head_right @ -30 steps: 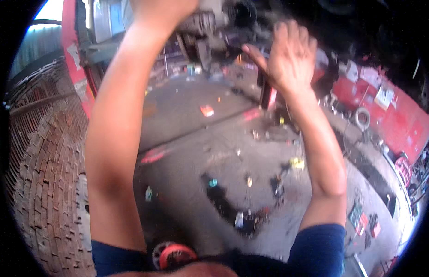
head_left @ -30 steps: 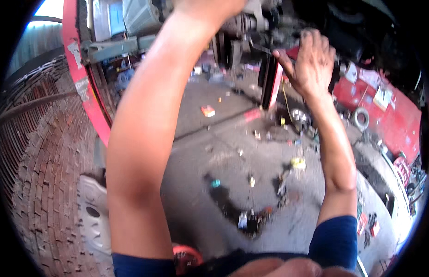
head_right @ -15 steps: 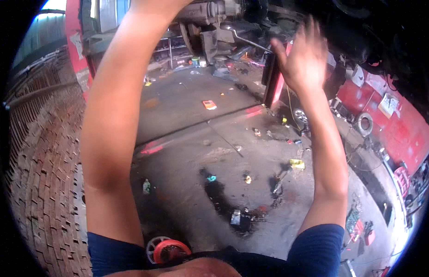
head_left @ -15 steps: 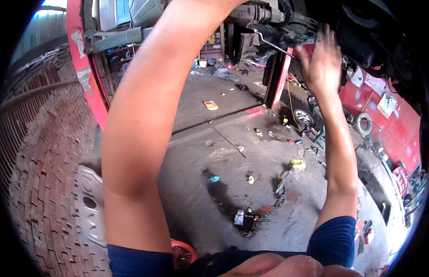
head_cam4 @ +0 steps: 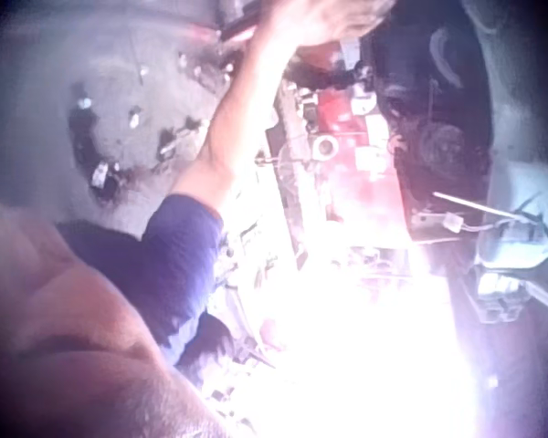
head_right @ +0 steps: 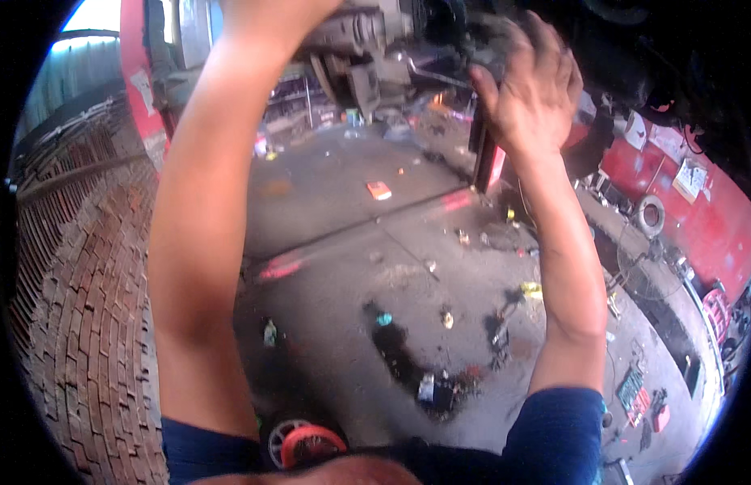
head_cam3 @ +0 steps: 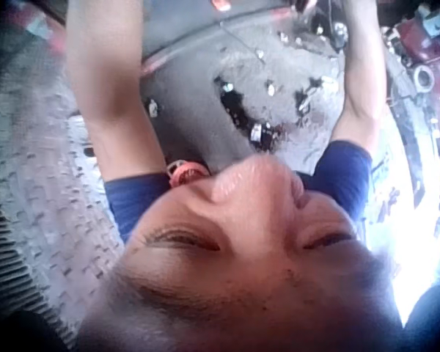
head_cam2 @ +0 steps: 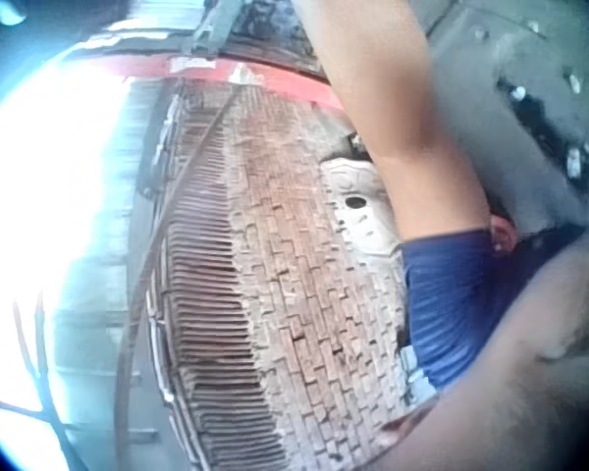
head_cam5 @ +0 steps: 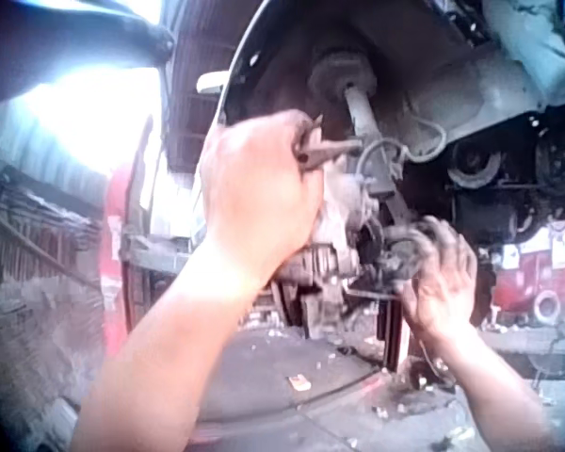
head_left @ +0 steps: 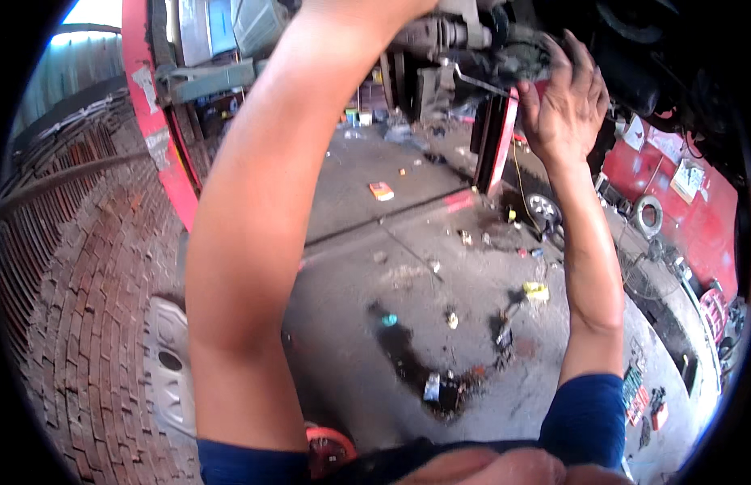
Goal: The person works on the underside of a vehicle on a lift, using a screwdriver to pry components, handling small fasteners and wires, and using a long metal pry bar to move suspension parts.
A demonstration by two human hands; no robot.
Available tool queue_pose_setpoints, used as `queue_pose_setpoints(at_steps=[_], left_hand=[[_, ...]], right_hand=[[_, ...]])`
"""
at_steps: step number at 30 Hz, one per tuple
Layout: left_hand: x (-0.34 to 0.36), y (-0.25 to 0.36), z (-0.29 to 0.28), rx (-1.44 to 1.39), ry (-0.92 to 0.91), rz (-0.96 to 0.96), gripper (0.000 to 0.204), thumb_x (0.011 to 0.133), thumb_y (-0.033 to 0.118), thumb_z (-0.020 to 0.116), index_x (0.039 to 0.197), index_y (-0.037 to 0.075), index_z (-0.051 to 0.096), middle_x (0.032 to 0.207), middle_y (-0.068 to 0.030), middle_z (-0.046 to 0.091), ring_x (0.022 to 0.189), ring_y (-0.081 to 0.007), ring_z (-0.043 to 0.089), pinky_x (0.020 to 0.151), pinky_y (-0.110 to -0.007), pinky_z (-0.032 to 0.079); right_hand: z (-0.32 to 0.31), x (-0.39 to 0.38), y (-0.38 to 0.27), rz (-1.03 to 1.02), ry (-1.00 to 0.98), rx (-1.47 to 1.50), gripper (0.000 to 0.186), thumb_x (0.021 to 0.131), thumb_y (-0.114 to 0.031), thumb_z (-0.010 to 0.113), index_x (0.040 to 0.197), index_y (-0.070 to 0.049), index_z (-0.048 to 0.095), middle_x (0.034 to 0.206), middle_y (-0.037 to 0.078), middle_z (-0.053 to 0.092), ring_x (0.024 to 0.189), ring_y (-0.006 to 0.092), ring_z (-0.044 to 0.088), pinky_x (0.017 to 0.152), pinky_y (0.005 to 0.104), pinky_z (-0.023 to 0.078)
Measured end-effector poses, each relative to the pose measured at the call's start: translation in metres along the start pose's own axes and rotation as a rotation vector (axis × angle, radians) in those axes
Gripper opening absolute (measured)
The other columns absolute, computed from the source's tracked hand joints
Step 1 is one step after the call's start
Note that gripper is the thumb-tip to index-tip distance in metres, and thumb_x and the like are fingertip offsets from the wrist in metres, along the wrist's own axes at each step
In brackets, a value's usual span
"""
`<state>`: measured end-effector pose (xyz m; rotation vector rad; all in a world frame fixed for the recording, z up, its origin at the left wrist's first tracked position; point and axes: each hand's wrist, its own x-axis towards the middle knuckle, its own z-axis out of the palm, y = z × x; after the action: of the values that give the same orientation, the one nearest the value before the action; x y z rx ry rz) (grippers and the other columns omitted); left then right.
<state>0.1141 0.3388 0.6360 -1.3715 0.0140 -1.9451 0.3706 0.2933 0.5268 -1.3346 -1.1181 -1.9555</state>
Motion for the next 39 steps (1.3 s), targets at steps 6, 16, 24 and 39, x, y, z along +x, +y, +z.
queue_pose_setpoints(at_steps=[6, 16, 24, 39], left_hand=[[-0.005, -0.01, -0.003, 0.066, -0.033, 0.009, 0.012, 0.081, 0.016, 0.07, 0.088, 0.007, 0.074, 0.08, -0.0166, 0.071, 0.086, -0.037, 0.069, 0.081, -0.048, 0.048], [-0.002, -0.006, -0.004, 0.08, -0.042, -0.002, 0.013, 0.082, 0.018, 0.071, 0.089, 0.007, 0.073, 0.082, -0.0137, 0.072, 0.086, -0.0339, 0.069, 0.081, -0.047, 0.046], [-0.005, -0.008, -0.002, 0.043, -0.003, 0.009, 0.011, 0.083, 0.016, 0.07, 0.088, 0.007, 0.073, 0.082, -0.0143, 0.072, 0.087, -0.0337, 0.07, 0.08, -0.046, 0.046], [-0.005, -0.013, 0.007, 0.04, 0.005, 0.041, 0.01, 0.084, 0.014, 0.072, 0.087, 0.004, 0.072, 0.081, -0.016, 0.071, 0.082, -0.0376, 0.068, 0.076, -0.047, 0.047]], right_hand=[[-0.011, -0.004, 0.001, 0.003, -0.701, 0.38, 0.047, 0.1, -0.053, 0.059, 0.104, -0.007, 0.064, 0.084, 0.022, 0.069, 0.08, 0.0464, 0.066, 0.07, 0.0542, 0.053], [-0.046, 0.008, 0.021, 0.047, -0.769, 0.383, 0.044, 0.104, -0.045, 0.054, 0.098, -0.005, 0.07, 0.081, 0.024, 0.068, 0.083, 0.0475, 0.065, 0.071, 0.0563, 0.05], [-0.075, 0.012, 0.016, 0.019, -0.827, 0.375, 0.04, 0.104, -0.039, 0.054, 0.093, -0.003, 0.068, 0.082, 0.023, 0.069, 0.08, 0.0471, 0.066, 0.071, 0.0568, 0.052], [-0.064, 0.037, 0.003, -0.062, -0.898, 0.313, 0.024, 0.096, -0.026, 0.061, 0.093, -0.003, 0.066, 0.082, 0.021, 0.071, 0.08, 0.041, 0.071, 0.072, 0.0528, 0.056]])
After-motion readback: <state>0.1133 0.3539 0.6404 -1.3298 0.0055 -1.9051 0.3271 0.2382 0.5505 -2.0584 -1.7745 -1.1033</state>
